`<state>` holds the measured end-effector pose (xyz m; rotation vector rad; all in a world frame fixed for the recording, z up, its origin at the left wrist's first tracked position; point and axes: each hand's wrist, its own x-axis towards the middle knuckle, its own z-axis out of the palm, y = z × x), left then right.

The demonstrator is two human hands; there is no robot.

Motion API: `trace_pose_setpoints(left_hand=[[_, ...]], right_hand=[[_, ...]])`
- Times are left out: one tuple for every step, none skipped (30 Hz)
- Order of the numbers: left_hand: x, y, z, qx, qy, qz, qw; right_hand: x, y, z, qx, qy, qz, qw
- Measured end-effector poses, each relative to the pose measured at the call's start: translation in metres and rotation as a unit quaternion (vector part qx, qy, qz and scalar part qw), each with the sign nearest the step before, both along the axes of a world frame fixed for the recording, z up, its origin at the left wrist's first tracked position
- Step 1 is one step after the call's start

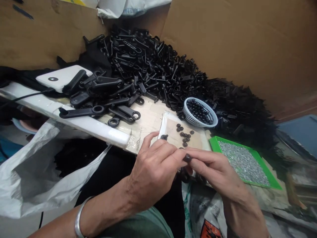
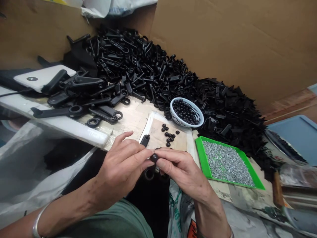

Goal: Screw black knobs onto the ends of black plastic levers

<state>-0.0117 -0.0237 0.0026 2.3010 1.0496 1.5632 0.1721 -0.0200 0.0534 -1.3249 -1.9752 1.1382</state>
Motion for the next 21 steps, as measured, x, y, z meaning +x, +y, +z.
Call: trace_pose_setpoints(left_hand=[[0.000, 0.000, 0.000, -0.003, -0.001, 0.001, 1.000], [-0.001, 0.000, -0.001, -0.004, -0.002, 0.002, 1.000], [-0.001, 0.000, -0.002, -0.002, -0.002, 0.005, 1.000], [-0.001, 0.001, -0.003, 0.002, -0.001, 0.010, 1.000], [-0.001, 0.001, -0.004, 0.010, 0.003, 0.016, 1.000], [-0.002, 0.001, -0.005, 0.017, 0.008, 0.023, 1.000], [-0.002, 0.002, -0.007, 0.023, 0.015, 0.029, 0.999], [-0.002, 0.002, -0.008, 0.028, 0.021, 0.034, 0.999], [-0.002, 0.003, -0.008, 0.031, 0.025, 0.037, 0.999], [-0.002, 0.003, -0.009, 0.032, 0.028, 0.041, 0.998], [-0.002, 0.003, -0.010, 0.034, 0.031, 0.043, 0.998], [-0.002, 0.004, -0.010, 0.036, 0.033, 0.047, 0.998], [-0.002, 0.004, -0.010, 0.039, 0.036, 0.051, 0.997], [-0.002, 0.004, -0.010, 0.041, 0.038, 0.055, 0.997], [-0.003, 0.004, -0.010, 0.041, 0.040, 0.057, 0.997], [-0.003, 0.004, -0.010, 0.038, 0.039, 0.059, 0.997], [-0.003, 0.003, -0.010, 0.033, 0.037, 0.058, 0.997], [-0.003, 0.003, -0.009, 0.025, 0.033, 0.054, 0.998], [-0.004, 0.003, -0.009, 0.015, 0.028, 0.046, 0.998], [-0.004, 0.002, -0.009, 0.006, 0.022, 0.037, 0.999], [-0.005, 0.002, -0.009, -0.003, 0.015, 0.028, 0.999]], right_hand=[[-0.001, -0.001, -0.001, -0.005, 0.003, -0.019, 1.000], [-0.002, -0.002, -0.003, -0.007, 0.012, -0.044, 0.999], [-0.003, -0.004, -0.005, -0.007, 0.025, -0.072, 0.997], [-0.005, -0.005, -0.007, -0.005, 0.041, -0.101, 0.994], [-0.008, -0.007, -0.009, -0.001, 0.059, -0.127, 0.990], [-0.010, -0.008, -0.012, 0.007, 0.074, -0.151, 0.986], [-0.013, -0.010, -0.014, 0.020, 0.083, -0.172, 0.981], [-0.016, -0.012, -0.015, 0.039, 0.084, -0.190, 0.977], [-0.019, -0.013, -0.017, 0.066, 0.073, -0.202, 0.975], [-0.021, -0.015, -0.017, 0.098, 0.051, -0.208, 0.972], [-0.024, -0.017, -0.018, 0.134, 0.022, -0.209, 0.968], [-0.026, -0.018, -0.018, 0.169, -0.009, -0.205, 0.964], [-0.027, -0.020, -0.017, 0.201, -0.037, -0.195, 0.959], [-0.029, -0.021, -0.016, 0.226, -0.059, -0.182, 0.955], [-0.029, -0.023, -0.016, 0.243, -0.071, -0.167, 0.953], [-0.029, -0.024, -0.015, 0.251, -0.075, -0.155, 0.952], [-0.028, -0.025, -0.015, 0.251, -0.072, -0.148, 0.954], [-0.027, -0.026, -0.016, 0.241, -0.066, -0.152, 0.956], [-0.026, -0.026, -0.017, 0.221, -0.055, -0.166, 0.960], [-0.024, -0.027, -0.018, 0.192, -0.038, -0.187, 0.963], [-0.023, -0.027, -0.019, 0.158, -0.014, -0.208, 0.965]])
